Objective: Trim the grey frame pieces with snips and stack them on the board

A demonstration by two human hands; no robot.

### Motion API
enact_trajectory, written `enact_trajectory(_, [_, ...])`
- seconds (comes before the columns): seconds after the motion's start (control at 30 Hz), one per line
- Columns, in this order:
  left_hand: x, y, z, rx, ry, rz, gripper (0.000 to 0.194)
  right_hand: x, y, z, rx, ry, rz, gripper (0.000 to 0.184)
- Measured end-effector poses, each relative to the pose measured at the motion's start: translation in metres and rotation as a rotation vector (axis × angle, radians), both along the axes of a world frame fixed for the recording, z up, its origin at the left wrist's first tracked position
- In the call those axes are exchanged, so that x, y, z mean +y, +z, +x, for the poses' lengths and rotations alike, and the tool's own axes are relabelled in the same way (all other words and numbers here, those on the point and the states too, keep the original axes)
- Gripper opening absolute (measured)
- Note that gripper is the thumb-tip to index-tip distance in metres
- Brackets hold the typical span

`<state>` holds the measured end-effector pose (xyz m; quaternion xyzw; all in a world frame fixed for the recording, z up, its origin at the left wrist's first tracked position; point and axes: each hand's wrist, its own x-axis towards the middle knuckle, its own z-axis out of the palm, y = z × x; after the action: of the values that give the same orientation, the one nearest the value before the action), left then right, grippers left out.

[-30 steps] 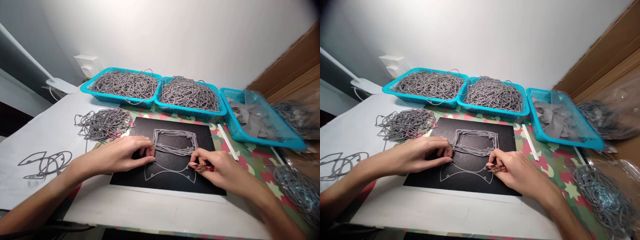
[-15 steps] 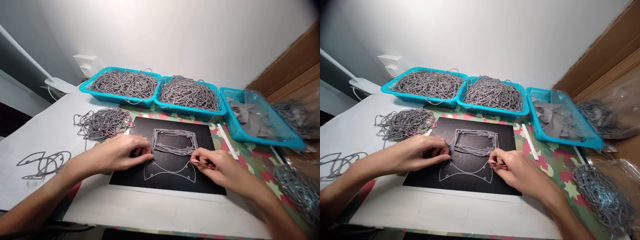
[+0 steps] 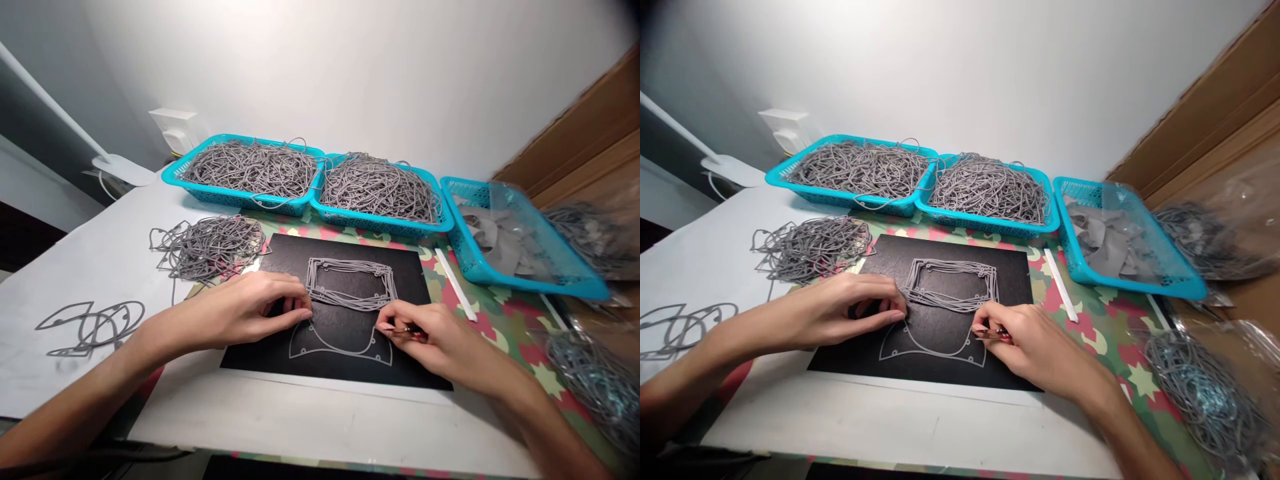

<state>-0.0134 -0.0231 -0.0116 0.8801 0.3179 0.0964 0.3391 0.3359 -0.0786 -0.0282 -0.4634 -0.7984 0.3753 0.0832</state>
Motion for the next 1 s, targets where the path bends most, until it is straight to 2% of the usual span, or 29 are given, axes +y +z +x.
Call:
enact_trajectory(0.23, [0.003,0.001,-0.007,0.064,0.059,0.054,0.033,0.001,0.002,0.006,-0.005,-0.018,0.052,0.01])
enact_trajectory(0.57, [-0.001,-0.001,0.001,0.022,-0.009,-0.028,0.031,0.0,0.003,-0.002,0.003,-0.002,0.011,0.011])
enact_trajectory(1.0, [-0.001,-0.002,0.0,0.0,-0.03,0.014,0.03,-0.002,0.006,-0.005,0.038,0.008,-0.028,0.011])
